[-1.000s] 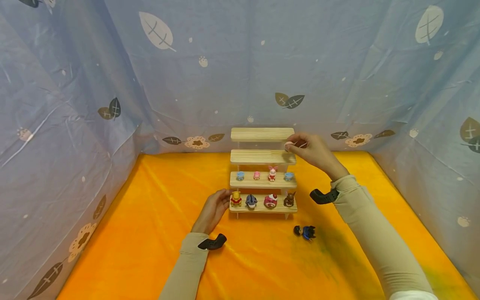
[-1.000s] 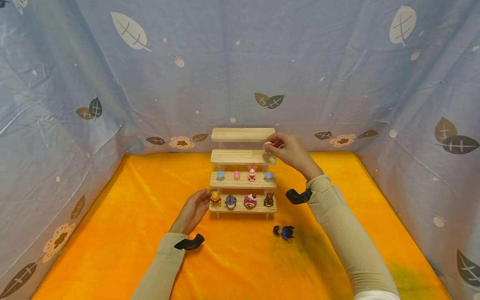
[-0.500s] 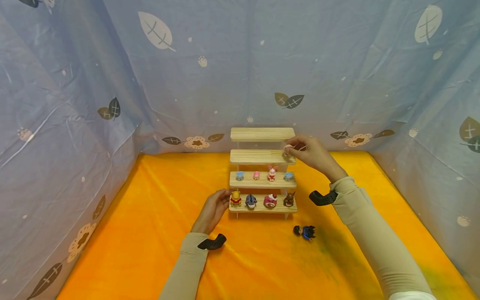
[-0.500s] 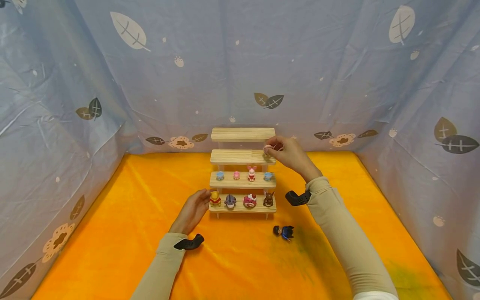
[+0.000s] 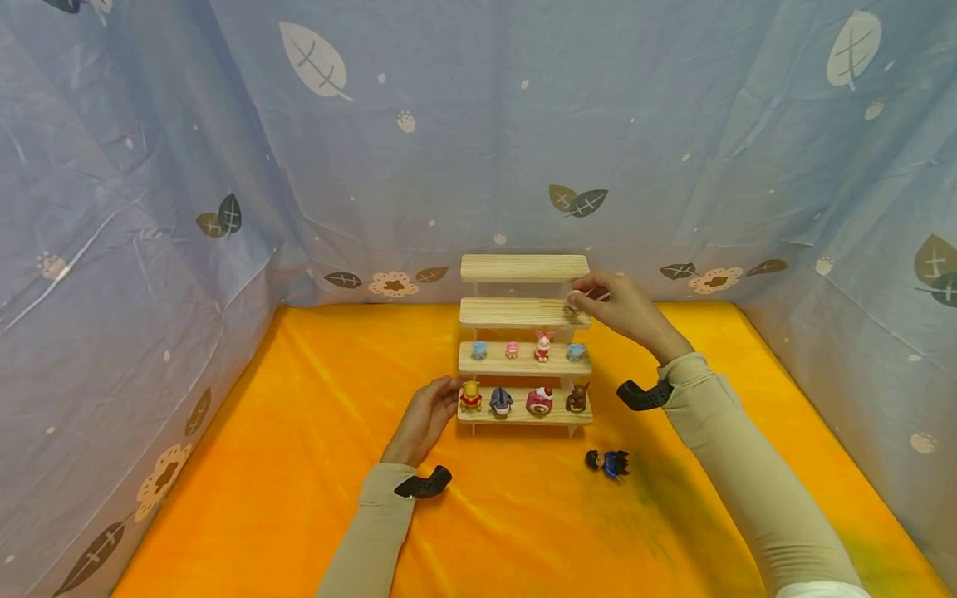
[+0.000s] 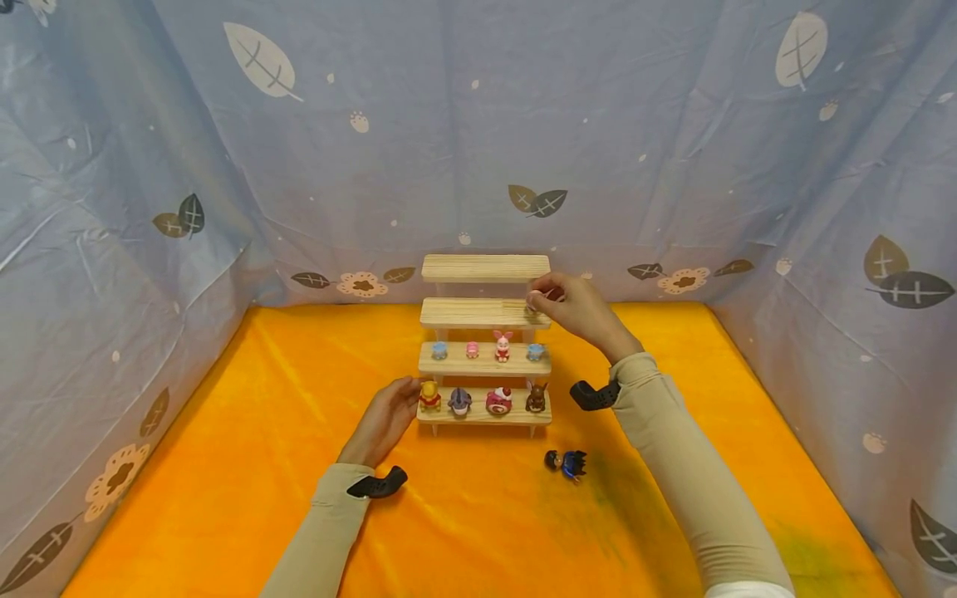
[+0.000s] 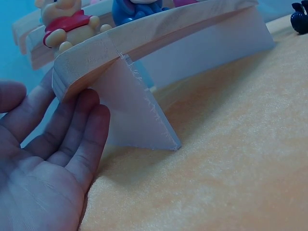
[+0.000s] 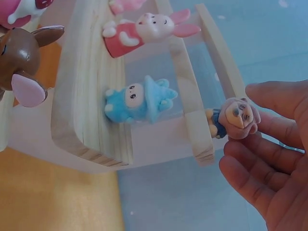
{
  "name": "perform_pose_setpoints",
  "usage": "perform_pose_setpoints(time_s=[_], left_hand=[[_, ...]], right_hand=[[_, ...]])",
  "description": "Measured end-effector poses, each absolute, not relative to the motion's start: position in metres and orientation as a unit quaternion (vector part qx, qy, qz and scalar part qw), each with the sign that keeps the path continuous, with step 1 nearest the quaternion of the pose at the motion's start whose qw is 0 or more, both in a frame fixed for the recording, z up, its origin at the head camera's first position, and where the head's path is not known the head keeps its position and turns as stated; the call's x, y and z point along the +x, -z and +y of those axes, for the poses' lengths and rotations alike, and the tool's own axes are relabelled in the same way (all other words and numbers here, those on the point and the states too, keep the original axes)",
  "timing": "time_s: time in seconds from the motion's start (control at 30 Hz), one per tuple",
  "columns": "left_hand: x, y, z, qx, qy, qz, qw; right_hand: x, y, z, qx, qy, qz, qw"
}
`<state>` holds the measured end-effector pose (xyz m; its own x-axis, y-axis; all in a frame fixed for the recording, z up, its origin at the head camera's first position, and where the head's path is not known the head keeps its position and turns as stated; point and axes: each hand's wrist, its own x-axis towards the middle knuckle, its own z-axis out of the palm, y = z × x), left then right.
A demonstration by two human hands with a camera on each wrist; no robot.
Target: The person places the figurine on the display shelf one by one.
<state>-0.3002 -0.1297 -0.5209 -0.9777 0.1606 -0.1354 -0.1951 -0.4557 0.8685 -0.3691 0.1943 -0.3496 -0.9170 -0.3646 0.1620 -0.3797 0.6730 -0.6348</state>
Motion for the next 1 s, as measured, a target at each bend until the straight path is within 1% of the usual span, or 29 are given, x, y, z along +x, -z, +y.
perform_pose_setpoints(time_s=[0.23,0.53,0.77,0.9,1.0], left_hand=[[-0.301,0.519,-0.129,-0.025,-0.853,0.510,0.107],[-0.300,0.517,-0.129,-0.018,-0.847,0.519,0.111],[-0.299,0.517,-0.129,-0.012,-0.851,0.513,0.111],[-0.298,0.518,-0.130,-0.010,-0.860,0.499,0.109],[-0.298,0.519,-0.131,-0.003,-0.860,0.498,0.109]], right_hand=[[-0.367,0.346,0.197,0.193,-0.350,-0.917,0.011],[-0.357,0.341,0.208,0.177,-0.364,-0.914,0.036],[-0.334,0.343,0.224,0.161,-0.382,-0.908,0.054],[-0.317,0.344,0.231,0.156,-0.373,-0.913,0.057],[-0.304,0.342,0.232,0.148,-0.367,-0.917,0.050]])
